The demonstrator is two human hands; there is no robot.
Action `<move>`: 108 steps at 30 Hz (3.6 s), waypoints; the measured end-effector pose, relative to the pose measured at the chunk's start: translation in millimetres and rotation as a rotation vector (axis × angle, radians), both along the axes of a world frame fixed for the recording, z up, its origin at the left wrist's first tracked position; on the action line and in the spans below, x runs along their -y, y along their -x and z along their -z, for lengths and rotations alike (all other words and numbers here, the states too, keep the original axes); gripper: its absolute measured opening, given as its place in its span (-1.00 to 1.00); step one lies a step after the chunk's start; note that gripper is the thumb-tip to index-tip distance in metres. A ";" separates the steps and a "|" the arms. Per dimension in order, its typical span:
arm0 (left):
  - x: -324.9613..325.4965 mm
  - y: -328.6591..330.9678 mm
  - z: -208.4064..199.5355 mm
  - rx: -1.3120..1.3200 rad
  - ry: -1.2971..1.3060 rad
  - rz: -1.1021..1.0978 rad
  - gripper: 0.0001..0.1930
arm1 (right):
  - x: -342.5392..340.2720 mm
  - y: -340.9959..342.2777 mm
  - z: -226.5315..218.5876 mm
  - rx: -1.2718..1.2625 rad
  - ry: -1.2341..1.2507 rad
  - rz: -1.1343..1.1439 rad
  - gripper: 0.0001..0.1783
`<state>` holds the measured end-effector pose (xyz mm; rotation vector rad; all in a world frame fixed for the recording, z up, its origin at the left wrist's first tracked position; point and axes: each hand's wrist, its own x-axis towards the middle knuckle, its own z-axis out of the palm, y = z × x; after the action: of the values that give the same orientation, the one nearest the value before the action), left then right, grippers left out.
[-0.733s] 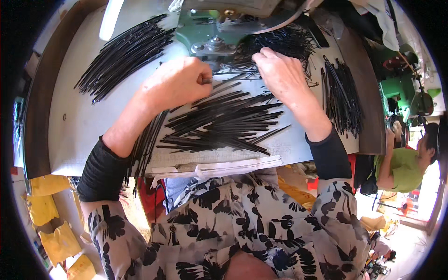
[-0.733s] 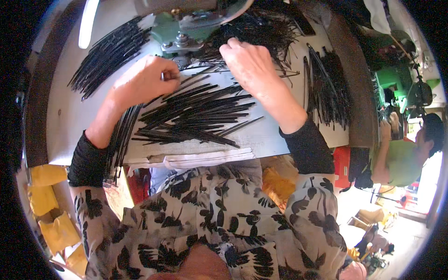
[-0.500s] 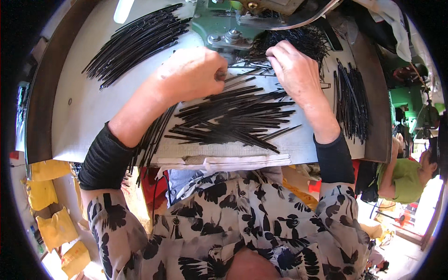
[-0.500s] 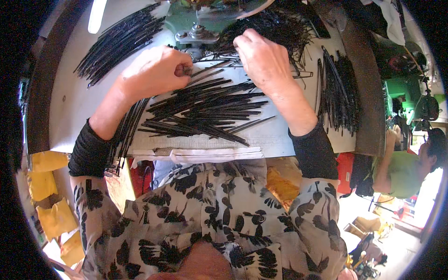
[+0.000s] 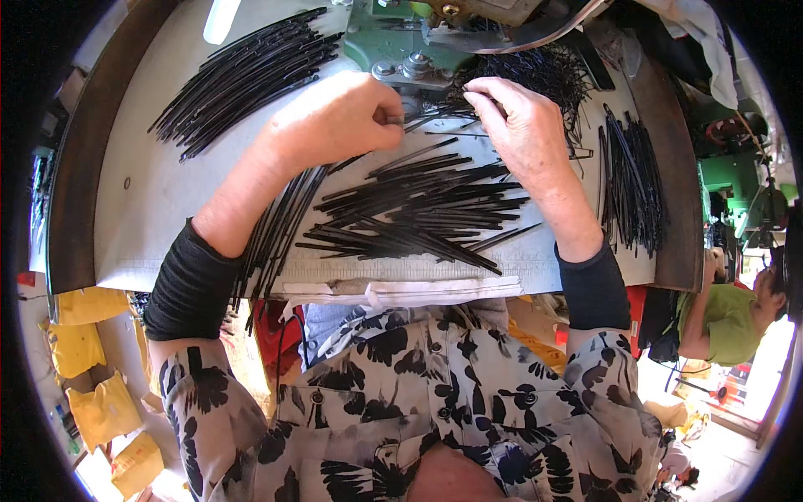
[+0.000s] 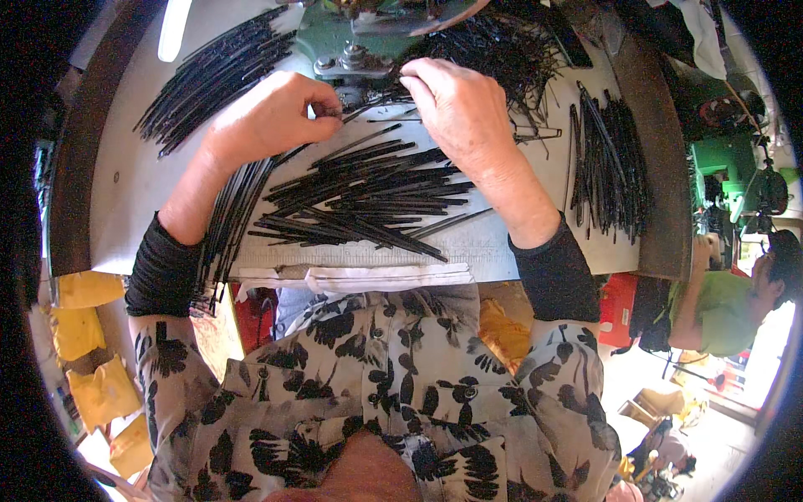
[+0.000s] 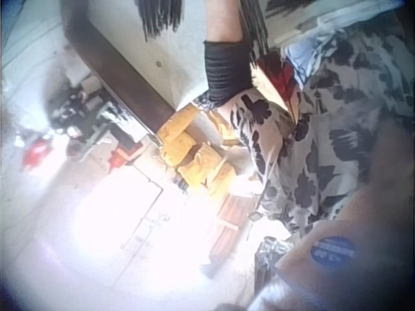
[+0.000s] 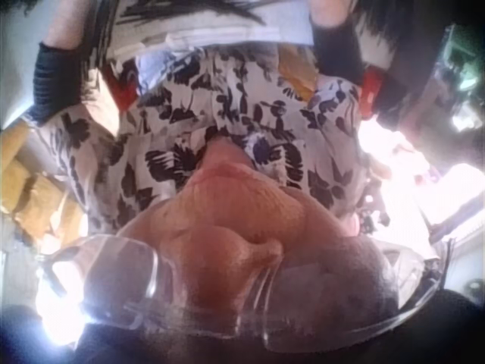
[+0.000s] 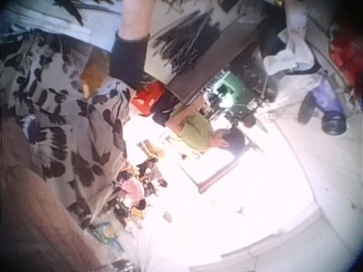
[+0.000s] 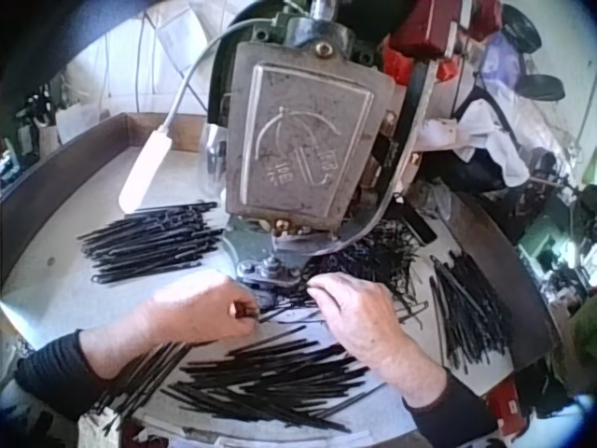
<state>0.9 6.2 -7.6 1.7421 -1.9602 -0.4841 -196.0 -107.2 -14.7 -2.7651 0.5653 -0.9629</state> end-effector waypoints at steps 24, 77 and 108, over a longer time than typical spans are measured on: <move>5.7 -17.2 -10.6 -0.598 -0.183 -0.093 -0.75 | 13.9 6.1 2.3 0.075 -0.956 -0.031 -0.82; 12.9 -4.3 1.1 -0.853 -0.236 -0.188 -0.75 | -9.3 -18.2 -4.6 0.156 -1.265 -0.224 -0.77; 14.9 -14.0 -3.4 -0.889 -0.100 -0.187 -0.74 | -5.9 -33.4 -10.3 0.224 -1.298 -0.156 -0.73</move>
<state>14.9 -8.7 -4.2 1.3766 -1.1464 -1.0728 -162.6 -101.3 -4.5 -1.4928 0.6047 -0.5204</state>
